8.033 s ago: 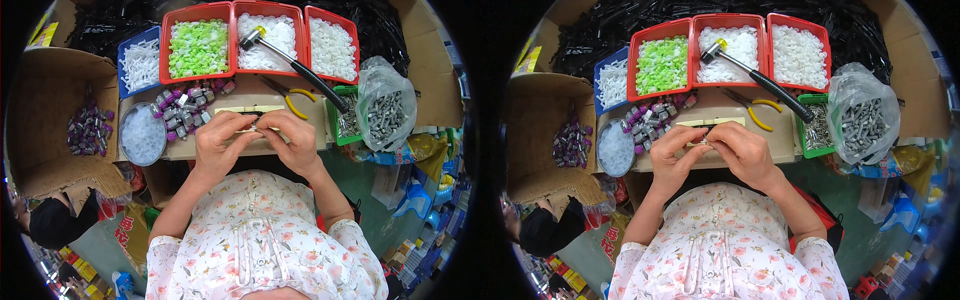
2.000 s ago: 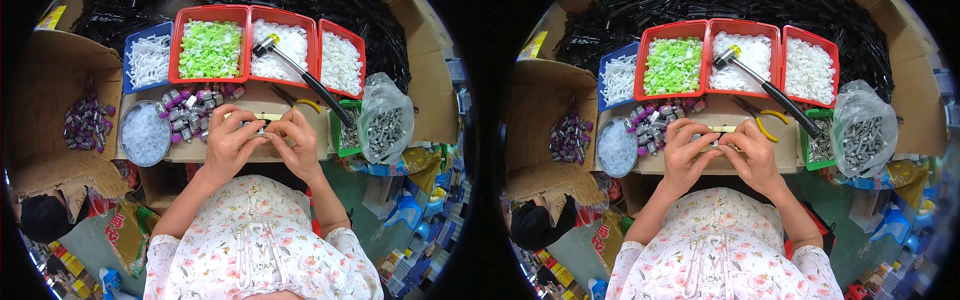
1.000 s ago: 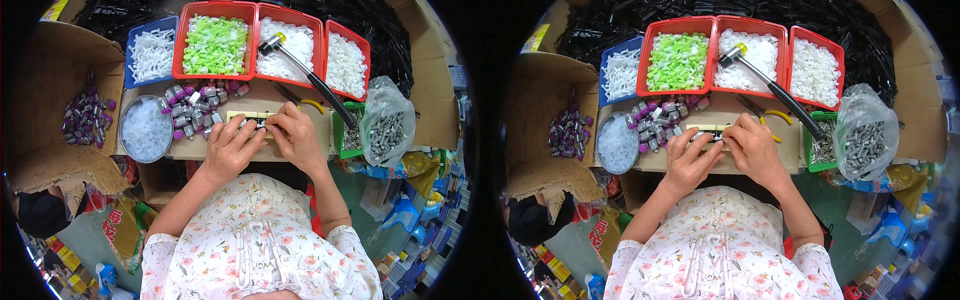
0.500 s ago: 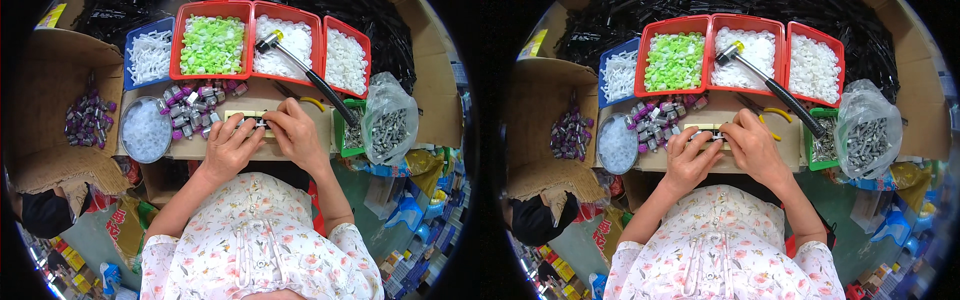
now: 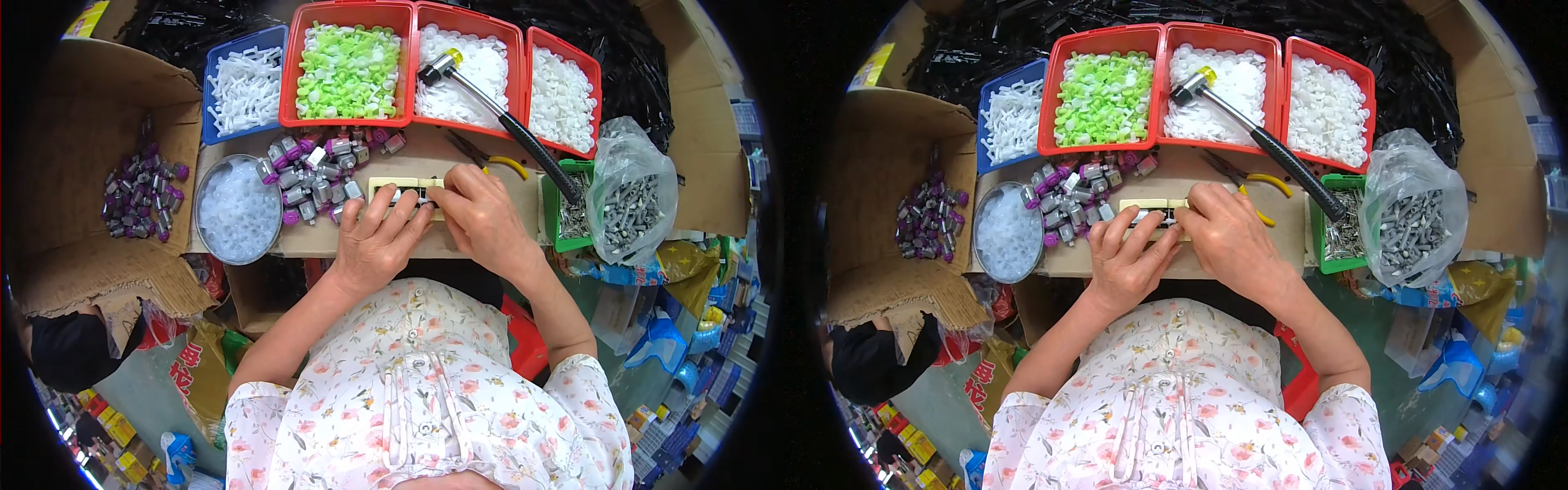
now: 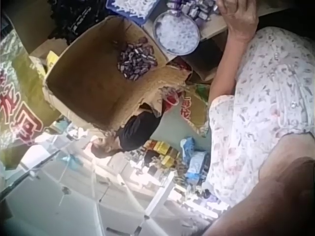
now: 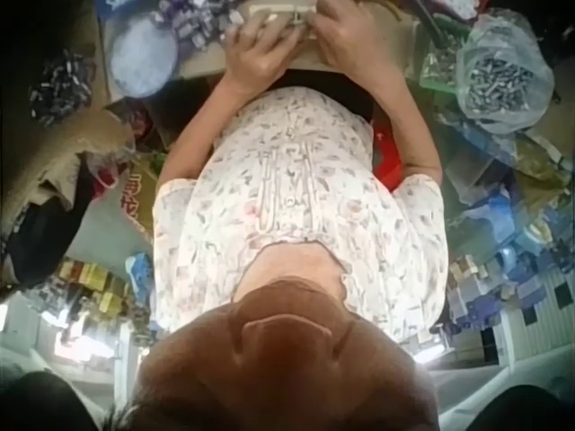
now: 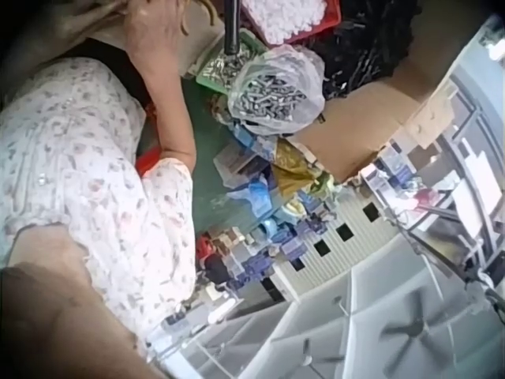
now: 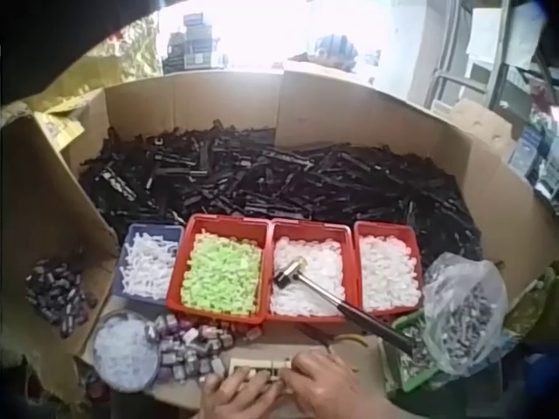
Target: Assembling small plastic components into a base using a hammer and manual dexterity.
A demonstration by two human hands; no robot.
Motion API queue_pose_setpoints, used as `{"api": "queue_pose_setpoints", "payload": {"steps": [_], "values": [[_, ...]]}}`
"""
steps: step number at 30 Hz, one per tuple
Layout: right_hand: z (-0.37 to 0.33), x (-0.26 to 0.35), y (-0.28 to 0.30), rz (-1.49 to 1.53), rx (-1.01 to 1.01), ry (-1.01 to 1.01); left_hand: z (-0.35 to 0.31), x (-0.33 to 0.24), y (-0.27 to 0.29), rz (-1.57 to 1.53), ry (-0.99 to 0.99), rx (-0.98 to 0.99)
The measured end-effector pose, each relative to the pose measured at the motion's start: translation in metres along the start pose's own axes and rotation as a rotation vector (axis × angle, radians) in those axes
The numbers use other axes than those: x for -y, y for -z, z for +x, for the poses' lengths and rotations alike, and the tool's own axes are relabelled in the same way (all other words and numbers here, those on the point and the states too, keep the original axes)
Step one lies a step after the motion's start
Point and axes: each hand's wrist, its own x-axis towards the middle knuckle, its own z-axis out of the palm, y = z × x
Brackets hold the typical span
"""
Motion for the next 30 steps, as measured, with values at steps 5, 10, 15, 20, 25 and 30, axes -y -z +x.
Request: {"api": "queue_pose_setpoints", "payload": {"steps": [5,10,15,20,25,30], "values": [[-0.004,0.000,-0.003,0.027,-0.044,-0.046,0.004,0.000,0.000,-0.050,0.039,-0.008],[-0.003,0.003,-0.008,0.060,-0.099,-0.054,0.004,0.001,0.003,-0.094,0.032,-0.030],[-0.001,0.002,-0.009,0.092,-0.126,-0.066,-0.003,0.003,0.011,-0.065,0.026,-0.042],[0.001,0.000,-0.012,0.086,-0.120,-0.018,-0.003,0.004,0.013,-0.039,0.020,-0.028],[0.000,-0.006,0.008,0.163,-0.204,-0.077,0.001,0.002,0.014,-0.055,0.017,-0.025],[-0.026,-0.014,0.053,0.090,-0.347,-0.227,0.014,0.002,0.015,-0.134,0.023,-0.021]]}}
